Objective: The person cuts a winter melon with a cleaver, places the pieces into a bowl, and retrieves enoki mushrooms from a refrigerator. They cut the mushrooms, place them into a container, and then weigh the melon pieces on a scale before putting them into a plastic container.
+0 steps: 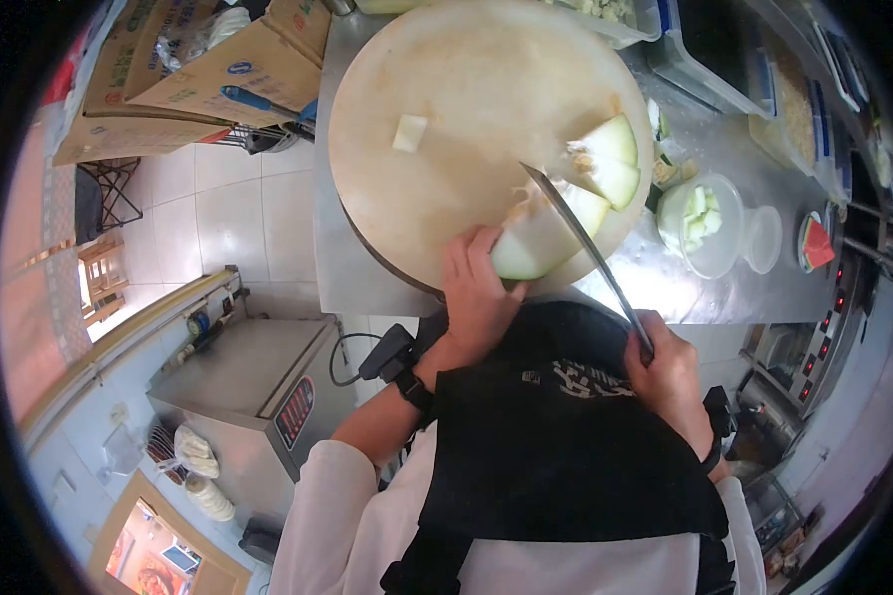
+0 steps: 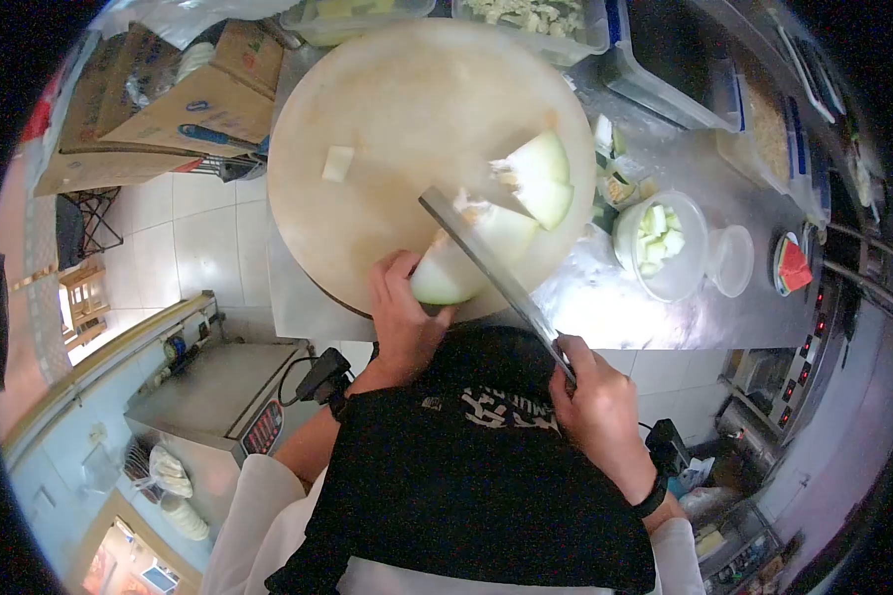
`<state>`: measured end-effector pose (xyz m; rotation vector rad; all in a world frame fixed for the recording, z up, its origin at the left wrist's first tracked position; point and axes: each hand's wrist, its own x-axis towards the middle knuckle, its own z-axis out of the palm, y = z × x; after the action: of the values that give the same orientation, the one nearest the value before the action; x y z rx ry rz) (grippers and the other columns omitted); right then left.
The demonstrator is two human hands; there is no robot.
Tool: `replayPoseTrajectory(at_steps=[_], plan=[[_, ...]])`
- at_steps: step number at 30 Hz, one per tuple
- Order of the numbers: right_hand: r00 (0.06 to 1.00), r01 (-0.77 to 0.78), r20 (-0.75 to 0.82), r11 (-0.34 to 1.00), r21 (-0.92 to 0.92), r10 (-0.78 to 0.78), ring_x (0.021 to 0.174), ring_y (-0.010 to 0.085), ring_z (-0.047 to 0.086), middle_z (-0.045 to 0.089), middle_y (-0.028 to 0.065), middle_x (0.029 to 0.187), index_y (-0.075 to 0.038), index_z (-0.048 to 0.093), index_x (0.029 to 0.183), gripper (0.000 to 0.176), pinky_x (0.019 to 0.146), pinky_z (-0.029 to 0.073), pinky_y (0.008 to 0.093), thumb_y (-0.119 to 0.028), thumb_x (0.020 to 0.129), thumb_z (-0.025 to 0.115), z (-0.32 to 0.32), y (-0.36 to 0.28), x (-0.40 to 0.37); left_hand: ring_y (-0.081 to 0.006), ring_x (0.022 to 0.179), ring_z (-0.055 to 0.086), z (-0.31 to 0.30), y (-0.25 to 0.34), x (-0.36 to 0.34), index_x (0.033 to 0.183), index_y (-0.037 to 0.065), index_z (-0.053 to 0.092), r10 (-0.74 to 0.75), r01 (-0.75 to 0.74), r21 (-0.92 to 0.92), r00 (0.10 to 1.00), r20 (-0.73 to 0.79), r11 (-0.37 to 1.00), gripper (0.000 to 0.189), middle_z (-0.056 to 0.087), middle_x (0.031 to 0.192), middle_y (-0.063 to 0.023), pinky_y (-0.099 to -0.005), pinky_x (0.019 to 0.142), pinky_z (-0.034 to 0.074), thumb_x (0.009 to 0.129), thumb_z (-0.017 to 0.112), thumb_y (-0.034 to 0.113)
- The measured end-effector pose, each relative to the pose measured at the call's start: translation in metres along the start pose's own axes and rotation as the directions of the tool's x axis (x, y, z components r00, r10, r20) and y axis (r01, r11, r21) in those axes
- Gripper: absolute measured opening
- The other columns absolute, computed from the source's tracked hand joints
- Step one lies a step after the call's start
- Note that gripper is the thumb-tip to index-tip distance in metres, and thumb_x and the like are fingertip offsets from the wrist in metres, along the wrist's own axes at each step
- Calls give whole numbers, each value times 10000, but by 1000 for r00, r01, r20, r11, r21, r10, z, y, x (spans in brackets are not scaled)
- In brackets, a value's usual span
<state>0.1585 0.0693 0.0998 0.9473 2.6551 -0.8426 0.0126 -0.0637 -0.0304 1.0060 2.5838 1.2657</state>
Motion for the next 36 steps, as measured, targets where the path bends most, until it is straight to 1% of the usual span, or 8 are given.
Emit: replayPoseTrajectory(at_steps=[8,10,16,23,27,31,34,36], plan=[[998,69,8,998,6,-69,616,344,617,621,167,744,-48,539,983,250,535,497,393,4,749,607,-8,2,8,-375,1047,451,-3,-5,-3,1174,11,363,-43,45,-15,992,115,999,795,459,1127,-198,-443,870,404,529,824,63],[994,-5,105,1000,18,3,620,358,613,615,176,722,-53,535,978,243,539,497,406,-8,749,603,-13,2,10,-376,1059,446,-3,-6,-3,1188,18,352,-58,62,-20,987,153,998,811,454,1136,-198,-450,880,397,530,825,62],[979,-31,200,999,-33,37,615,393,600,586,205,627,-29,524,972,210,550,478,468,-51,772,585,-2,-1,40,-378,1063,444,3,-6,-5,1193,9,353,-26,30,-41,996,88,999,807,454,1138,-200,-442,890,392,536,817,65],[994,87,77,996,-36,-84,639,437,582,584,246,650,5,526,936,155,600,477,496,-73,802,532,17,0,66,-382,1079,431,-4,3,-1,1186,-13,376,-17,18,-11,999,45,1000,724,437,1159,-210,-429,913,379,595,788,61],[992,113,-65,982,153,-104,637,429,575,562,252,644,9,530,913,139,571,455,474,-67,797,539,14,2,63,-387,1085,424,-13,4,-6,1196,-23,383,29,-22,-112,998,63,993,663,417,1181,-221,-420,927,372,639,742,19],[983,105,-168,982,158,-78,597,410,577,553,225,615,-12,535,933,140,544,464,430,-51,802,559,7,-6,24,-350,1053,453,-7,17,-19,1222,-19,358,-35,42,-145,998,54,989,663,401,1184,-208,-397,900,398,666,719,-8],[992,92,-103,986,136,-78,608,379,601,581,202,646,-30,543,943,143,546,472,418,-54,804,572,3,-6,-4,-299,1003,479,-3,19,-25,1192,-7,358,-187,198,-374,980,65,906,620,399,1147,-183,-367,854,427,687,718,-8],[995,93,-47,993,67,-90,624,355,614,604,179,681,-46,545,971,177,555,483,410,-63,800,587,5,0,-17,-279,978,485,-6,20,-27,1161,0,363,-182,190,-380,982,58,905,587,398,1123,-171,-353,832,435,695,719,-6]])
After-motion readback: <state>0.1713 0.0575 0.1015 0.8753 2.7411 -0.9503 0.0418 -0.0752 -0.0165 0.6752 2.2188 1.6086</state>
